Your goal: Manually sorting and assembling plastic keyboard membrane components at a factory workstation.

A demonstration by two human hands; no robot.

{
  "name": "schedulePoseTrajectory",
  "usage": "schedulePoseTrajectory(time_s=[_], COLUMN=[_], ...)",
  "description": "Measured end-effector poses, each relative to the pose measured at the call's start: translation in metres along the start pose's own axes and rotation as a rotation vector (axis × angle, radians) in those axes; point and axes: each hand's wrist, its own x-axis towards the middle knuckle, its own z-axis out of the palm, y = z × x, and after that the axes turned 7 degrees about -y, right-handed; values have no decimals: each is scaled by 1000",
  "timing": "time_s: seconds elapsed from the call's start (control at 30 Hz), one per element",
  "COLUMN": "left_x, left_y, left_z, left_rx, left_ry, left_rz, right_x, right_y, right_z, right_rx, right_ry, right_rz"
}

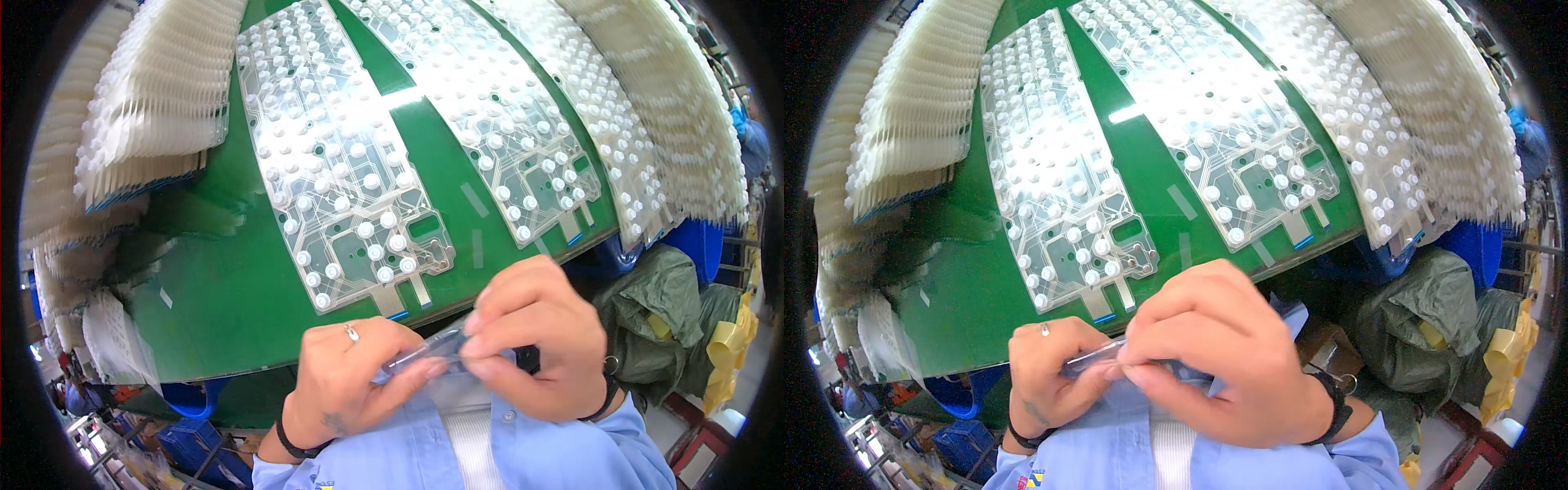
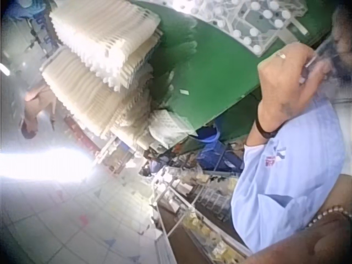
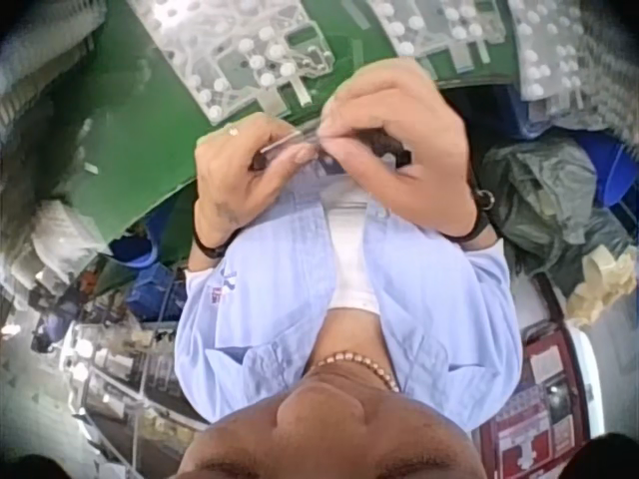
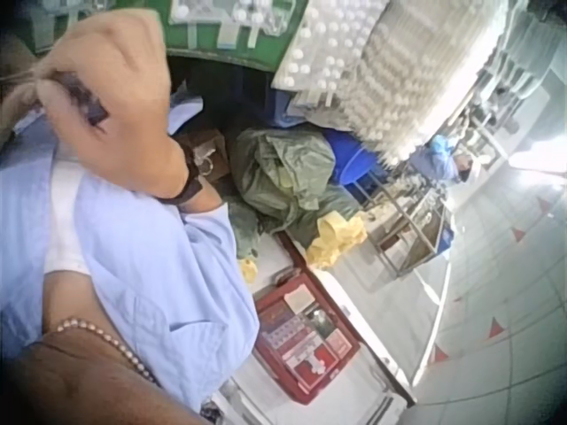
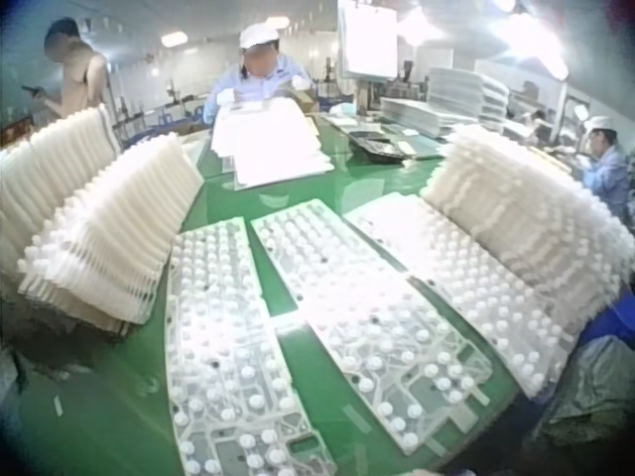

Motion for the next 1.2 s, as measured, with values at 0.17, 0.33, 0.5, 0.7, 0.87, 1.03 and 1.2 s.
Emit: schedulePoseTrajectory(time_s=[0.17, 0.33, 0.5, 0.7, 0.87, 1.03, 1.2], left_x=[-3, -2, -6, -7, -7, -6, -6], left_y=[-16, -25, -30, -35, -35, -35, -35], left_z=[-22, -21, -11, -10, -9, -9, -10], left_rx=[271, 255, 207, 226, 235, 230, 233], left_ry=[40, -166, -173, -163, -159, -158, -157], left_rz=[46, 62, 106, 120, 130, 123, 124], right_x=[6, 20, 32, 35, 37, 37, 38], right_y=[11, 22, 29, 32, 32, 34, 34], right_z=[-15, -11, -3, 6, 7, 6, 7], right_rx=[207, 352, 135, -92, -148, -129, -121], right_ry=[91, 108, 88, 112, 126, 120, 122], right_rz=[233, 539, 512, 476, 523, 528, 524])
